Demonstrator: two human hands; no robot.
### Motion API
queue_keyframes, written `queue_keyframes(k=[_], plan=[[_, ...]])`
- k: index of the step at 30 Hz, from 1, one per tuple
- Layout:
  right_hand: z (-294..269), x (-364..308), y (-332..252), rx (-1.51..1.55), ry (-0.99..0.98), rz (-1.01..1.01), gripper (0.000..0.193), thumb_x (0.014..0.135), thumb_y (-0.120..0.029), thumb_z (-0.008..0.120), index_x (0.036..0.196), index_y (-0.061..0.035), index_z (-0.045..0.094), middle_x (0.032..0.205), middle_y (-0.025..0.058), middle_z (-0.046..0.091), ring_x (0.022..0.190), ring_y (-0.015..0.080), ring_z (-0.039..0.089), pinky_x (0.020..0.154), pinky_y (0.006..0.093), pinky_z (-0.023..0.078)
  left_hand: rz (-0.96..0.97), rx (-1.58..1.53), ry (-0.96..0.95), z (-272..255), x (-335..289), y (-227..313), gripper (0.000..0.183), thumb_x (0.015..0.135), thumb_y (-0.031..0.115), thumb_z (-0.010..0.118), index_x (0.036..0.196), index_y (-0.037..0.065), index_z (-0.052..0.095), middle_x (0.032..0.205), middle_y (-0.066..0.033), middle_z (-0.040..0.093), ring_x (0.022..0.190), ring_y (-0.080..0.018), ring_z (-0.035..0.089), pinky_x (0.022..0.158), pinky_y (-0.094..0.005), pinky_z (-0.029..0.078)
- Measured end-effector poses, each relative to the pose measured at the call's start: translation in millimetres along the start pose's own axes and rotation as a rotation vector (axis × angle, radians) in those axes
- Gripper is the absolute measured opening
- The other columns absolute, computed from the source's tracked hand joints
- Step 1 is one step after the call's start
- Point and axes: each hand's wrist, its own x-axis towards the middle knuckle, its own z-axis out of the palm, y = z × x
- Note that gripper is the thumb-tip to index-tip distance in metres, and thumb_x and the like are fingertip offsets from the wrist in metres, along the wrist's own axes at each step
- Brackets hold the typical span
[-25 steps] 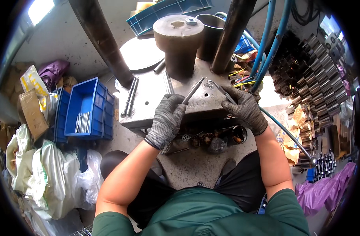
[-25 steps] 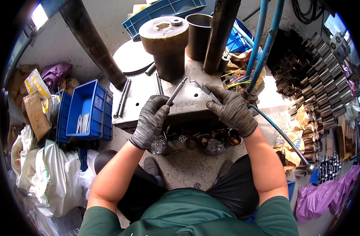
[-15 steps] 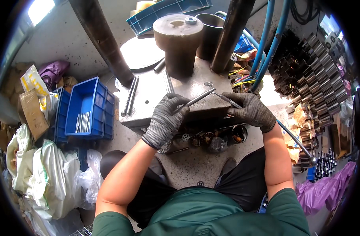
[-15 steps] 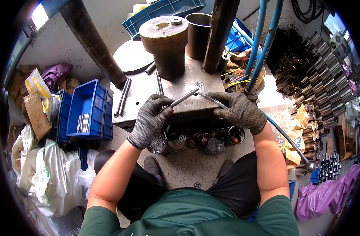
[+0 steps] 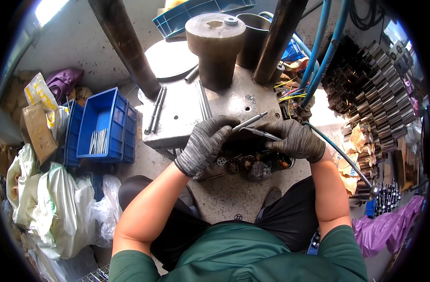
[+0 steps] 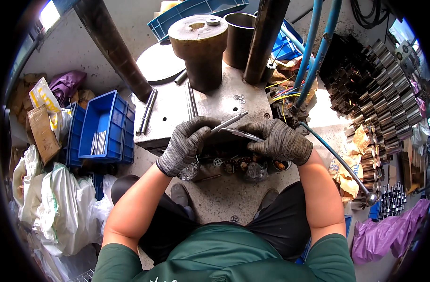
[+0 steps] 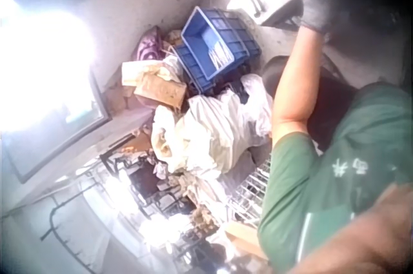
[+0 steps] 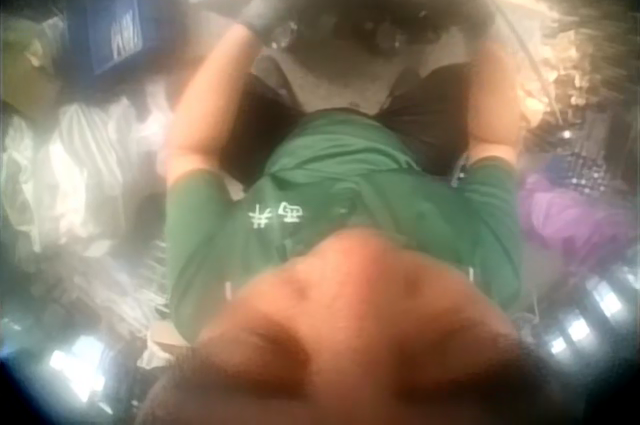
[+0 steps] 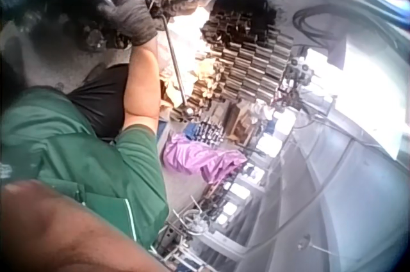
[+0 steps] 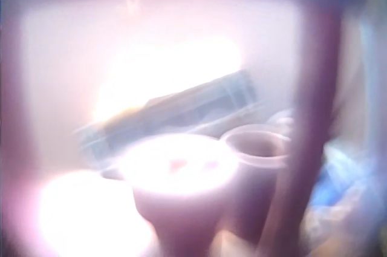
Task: The person picks up a metal pin and uses a handheld measuring tool to check its length, repeating this action with several pins one at a time. After checking a pin, the person places it in a blue container.
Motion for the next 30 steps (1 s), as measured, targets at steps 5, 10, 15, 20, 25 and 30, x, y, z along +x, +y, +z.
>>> queue_keyframes(k=[5, 10, 15, 20, 25, 30], plan=[[11, 8, 0, 0.127, -0.078, -0.022, 0.056, 0.085, -0.016, 0.072, 0.139, -0.0071, 0.063, 0.113, 0.015, 0.075, 0.096, 0.0183, 0.07, 0.091, 0.0343, 0.055, -0.044, -0.24, -0.035, 5, 0, -5, 0.031, 0.1, 0.019, 0.058, 0.123, 0.002, 0.069, 0.083, 0.0019, 0.065, 0.061, -0.0027, 0.05, 0.056, -0.0196, 0.042], [15, 11, -1, 0.156, -0.093, 0.002, 0.056, 0.085, -0.014, 0.071, 0.14, -0.0058, 0.062, 0.114, 0.0139, 0.075, 0.099, 0.0152, 0.069, 0.093, 0.0336, 0.055, -0.081, -0.303, -0.05, 6, 1, -6, 0.035, 0.096, 0.015, 0.055, 0.125, 0.0, 0.068, 0.081, 0.0009, 0.066, 0.059, -0.0028, 0.052, 0.054, -0.0192, 0.043], [16, 13, -1, 0.147, -0.128, 0.01, 0.058, 0.085, -0.015, 0.071, 0.142, -0.0066, 0.061, 0.119, 0.0133, 0.074, 0.105, 0.0154, 0.067, 0.096, 0.0341, 0.053, -0.093, -0.389, -0.06, 5, 3, -6, 0.038, 0.093, 0.008, 0.05, 0.126, -0.004, 0.066, 0.084, -0.0043, 0.07, 0.057, -0.005, 0.054, 0.053, -0.0192, 0.044], [23, 13, -2, 0.273, -0.08, 0.054, 0.063, 0.085, -0.01, 0.072, 0.146, -0.0065, 0.057, 0.124, 0.0153, 0.071, 0.112, 0.0191, 0.066, 0.101, 0.0346, 0.051, -0.205, -0.675, -0.044, 5, 6, -9, 0.045, 0.089, 0.003, 0.045, 0.13, -0.009, 0.059, 0.1, -0.0159, 0.073, 0.054, -0.0092, 0.056, 0.047, -0.0194, 0.045], [48, 19, 4, 0.176, 0.028, 0.02, 0.058, 0.088, -0.009, 0.071, 0.144, -0.0028, 0.056, 0.121, 0.0161, 0.07, 0.112, 0.0197, 0.066, 0.1, 0.0347, 0.051, -0.25, -0.997, -0.099, -1, 13, -23, 0.046, 0.094, 0.009, 0.044, 0.136, -0.007, 0.056, 0.104, -0.0163, 0.073, 0.051, -0.0091, 0.053, 0.043, -0.0198, 0.043], [66, 11, 15, 0.61, -0.167, 0.255, 0.046, 0.094, -0.018, 0.072, 0.135, 0.0002, 0.058, 0.11, 0.0043, 0.067, 0.104, 0.0119, 0.059, 0.092, 0.0343, 0.051, -0.22, -1.032, -0.084, -8, 15, -30, 0.051, 0.094, 0.021, 0.052, 0.135, -0.01, 0.054, 0.107, -0.0192, 0.071, 0.049, -0.0109, 0.054, 0.041, -0.0209, 0.044]])
